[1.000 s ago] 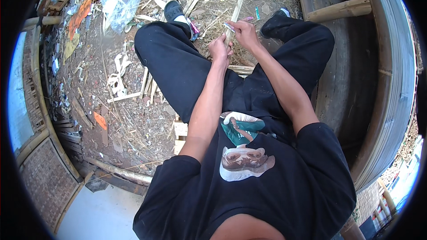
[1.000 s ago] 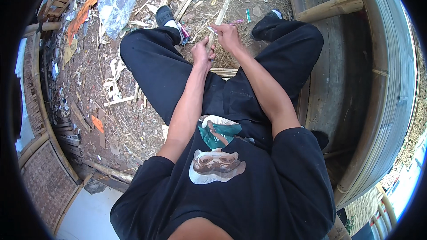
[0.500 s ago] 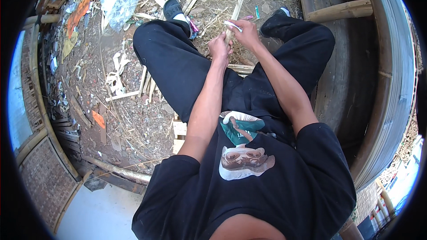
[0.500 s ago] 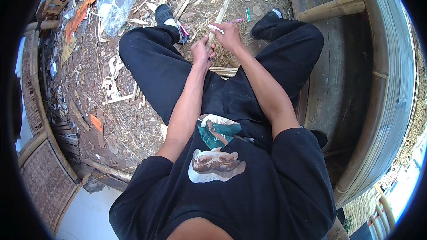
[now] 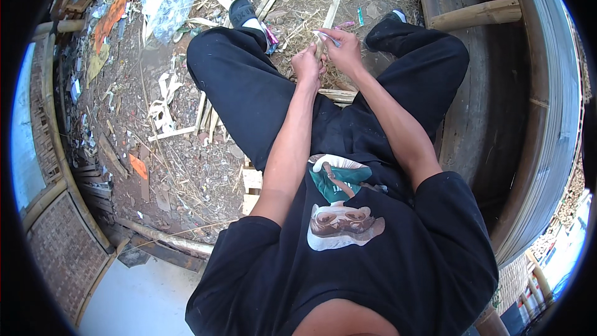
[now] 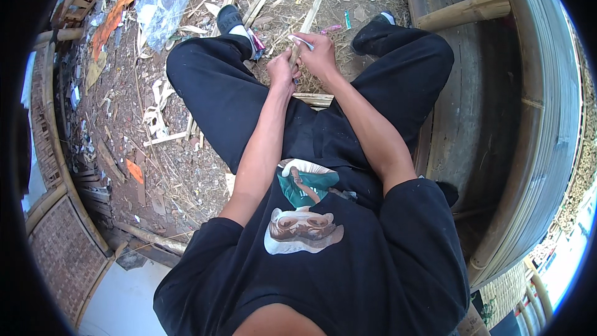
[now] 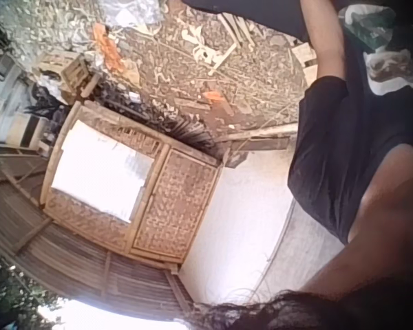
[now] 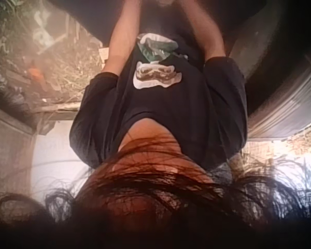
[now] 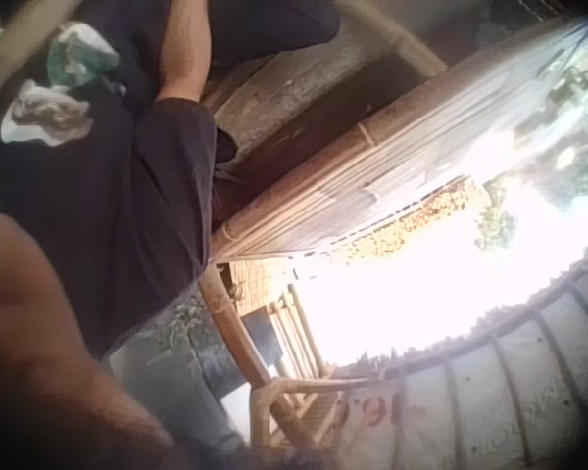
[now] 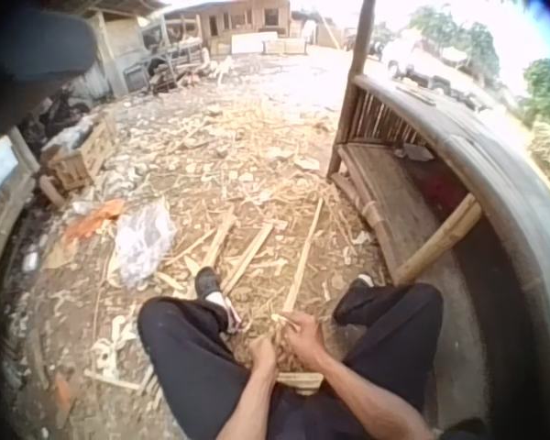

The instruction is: The person strips thin layers of bamboo from a bamboo slat by hand, pulling the fibers apart to create multiple narrow strips.

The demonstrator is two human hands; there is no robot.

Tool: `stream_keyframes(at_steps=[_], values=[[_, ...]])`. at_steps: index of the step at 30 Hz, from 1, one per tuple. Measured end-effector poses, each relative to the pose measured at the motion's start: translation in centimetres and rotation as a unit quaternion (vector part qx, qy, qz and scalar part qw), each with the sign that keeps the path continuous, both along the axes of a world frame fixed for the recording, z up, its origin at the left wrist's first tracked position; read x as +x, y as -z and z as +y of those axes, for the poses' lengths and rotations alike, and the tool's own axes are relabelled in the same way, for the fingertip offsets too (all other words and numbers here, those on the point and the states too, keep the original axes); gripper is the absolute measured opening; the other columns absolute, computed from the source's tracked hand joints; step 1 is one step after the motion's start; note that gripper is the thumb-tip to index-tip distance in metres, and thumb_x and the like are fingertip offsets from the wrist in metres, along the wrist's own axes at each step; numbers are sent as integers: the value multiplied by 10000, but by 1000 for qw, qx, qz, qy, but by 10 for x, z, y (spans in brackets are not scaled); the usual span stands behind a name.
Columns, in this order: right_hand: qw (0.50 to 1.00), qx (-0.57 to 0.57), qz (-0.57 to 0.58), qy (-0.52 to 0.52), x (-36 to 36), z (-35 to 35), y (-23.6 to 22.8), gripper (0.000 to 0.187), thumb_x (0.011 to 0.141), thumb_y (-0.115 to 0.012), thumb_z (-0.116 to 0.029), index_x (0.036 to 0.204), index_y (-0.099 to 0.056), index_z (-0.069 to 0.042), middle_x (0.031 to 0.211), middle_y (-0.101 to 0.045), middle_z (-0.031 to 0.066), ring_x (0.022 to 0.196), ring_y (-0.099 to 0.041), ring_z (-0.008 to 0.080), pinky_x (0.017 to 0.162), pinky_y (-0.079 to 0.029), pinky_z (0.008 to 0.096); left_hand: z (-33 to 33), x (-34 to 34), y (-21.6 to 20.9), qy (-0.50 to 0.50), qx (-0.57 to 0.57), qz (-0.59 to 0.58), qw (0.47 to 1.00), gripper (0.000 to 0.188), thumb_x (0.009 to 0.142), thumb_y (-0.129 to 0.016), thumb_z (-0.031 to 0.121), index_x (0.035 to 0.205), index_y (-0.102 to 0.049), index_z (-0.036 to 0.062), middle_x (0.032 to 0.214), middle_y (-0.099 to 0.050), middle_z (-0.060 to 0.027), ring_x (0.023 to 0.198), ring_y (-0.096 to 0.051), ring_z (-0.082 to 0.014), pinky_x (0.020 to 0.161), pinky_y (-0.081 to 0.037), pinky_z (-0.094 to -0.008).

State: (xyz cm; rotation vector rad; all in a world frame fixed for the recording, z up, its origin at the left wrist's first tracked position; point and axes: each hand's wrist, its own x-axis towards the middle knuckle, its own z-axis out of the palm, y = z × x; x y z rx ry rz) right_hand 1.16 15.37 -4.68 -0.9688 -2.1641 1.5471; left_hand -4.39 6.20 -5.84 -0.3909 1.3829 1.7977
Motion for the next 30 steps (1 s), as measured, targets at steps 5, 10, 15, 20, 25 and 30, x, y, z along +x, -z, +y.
stream_keyframes(at_steps=[5,10,15,20,25,30], values=[[988,-124,87,20,4,-13,-17,204,886,-602,-54,1073,-684,-50,966,-681,46,729,-578,47,634,-465,198,2,1,2,-3,3,5,1000,228,939,-485,176,811,-560,3,559,-528,-78,366,-363,-94,327,-278,-255],[976,-85,192,57,5,9,-32,234,868,-634,-73,1095,-666,-25,909,-687,38,707,-568,51,618,-460,217,-2,-1,6,-26,-9,-17,999,214,933,-483,172,836,-553,-7,568,-541,-90,361,-366,-96,334,-299,-259],[990,83,-106,40,21,34,-6,353,757,-717,-176,1102,-669,-119,1002,-662,185,868,-668,259,764,-496,339,-3,-1,-1,0,26,-25,999,200,926,-466,181,905,-524,-9,609,-552,-97,364,-339,-100,353,-308,-262],[992,113,-50,-17,9,23,-4,364,796,-685,-227,1130,-642,-91,973,-657,186,881,-637,308,787,-481,379,0,-1,-3,-1,15,-25,1000,213,923,-469,202,916,-530,-2,605,-538,-90,365,-334,-101,357,-307,-259],[981,183,22,-65,7,7,8,369,818,-666,-228,1154,-629,-82,899,-628,167,843,-628,295,741,-481,367,-2,-2,-4,-4,42,-38,998,257,931,-451,261,909,-531,17,617,-533,-81,375,-343,-105,362,-306,-248],[980,186,47,-45,5,0,12,345,823,-646,-134,1163,-627,-76,768,-575,145,666,-586,263,634,-469,361,-2,-3,2,-14,72,-49,996,306,915,-478,316,852,-549,25,588,-543,-91,370,-395,-111,343,-324,-248]])
